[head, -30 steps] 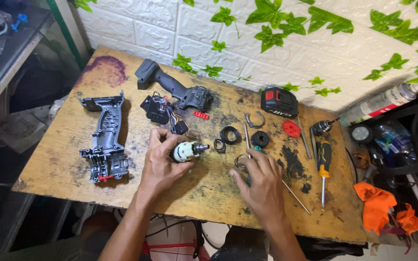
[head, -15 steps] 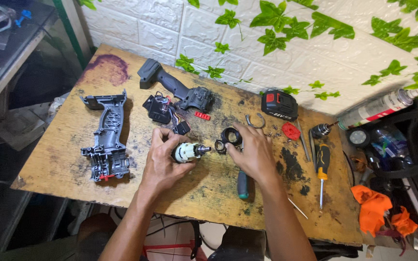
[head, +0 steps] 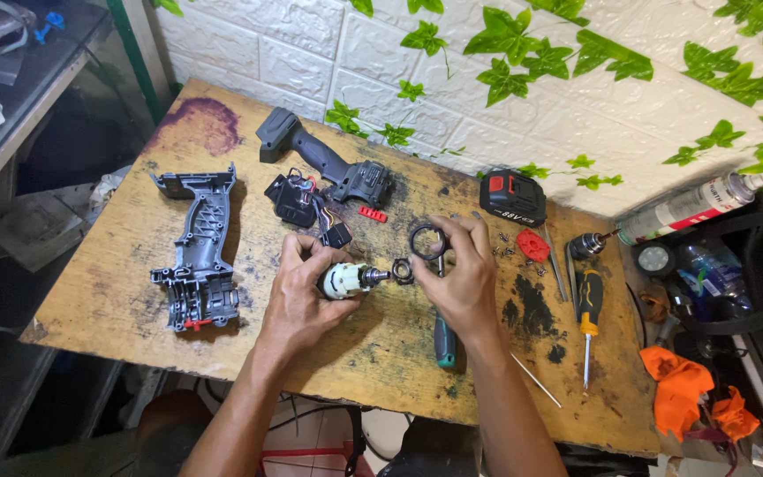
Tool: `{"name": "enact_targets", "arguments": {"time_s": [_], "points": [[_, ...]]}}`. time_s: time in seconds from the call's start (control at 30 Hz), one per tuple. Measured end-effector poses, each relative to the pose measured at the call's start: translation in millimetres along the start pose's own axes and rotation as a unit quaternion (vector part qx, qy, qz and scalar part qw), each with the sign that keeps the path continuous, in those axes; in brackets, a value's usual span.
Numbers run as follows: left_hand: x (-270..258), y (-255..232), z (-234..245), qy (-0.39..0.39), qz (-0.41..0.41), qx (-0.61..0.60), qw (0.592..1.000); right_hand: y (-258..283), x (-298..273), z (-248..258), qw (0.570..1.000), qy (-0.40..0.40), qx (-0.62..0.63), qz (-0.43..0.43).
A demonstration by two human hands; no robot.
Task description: The person uses a screwdriver to remove screws from a small cylindrical component of a cordless drill. They then separate the component into its internal parts, including a spring and a black ring, and place them on the workbench.
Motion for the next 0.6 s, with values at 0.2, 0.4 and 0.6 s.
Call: {"name": "enact_targets", "arguments": {"time_s": [0.2, 0.4, 0.6], "points": [[-1, -1, 1, 0.004, -0.007, 0.014, 1.000, 21, -2, 13, 0.995, -0.065, 0.046, 0.064], [-2, 0, 1, -0.001, 0.001, 0.017, 1.000, 21, -9, 15, 0.987, -0.126, 0.012, 0.102], [-2, 6, -1, 0.000, -0.006, 0.024, 1.000, 3, -20, 5, 0.986, -0.146, 0.038, 0.076]]}}
Point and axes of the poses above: each hand's wrist, its own x-axis towards the middle knuckle, its own z-axis out of the back of the hand, y = z × x, the point moved 7 cm from there along x, towards the middle knuckle, and after that the axes turned 9 degrees about y, right-handed, at the moved point
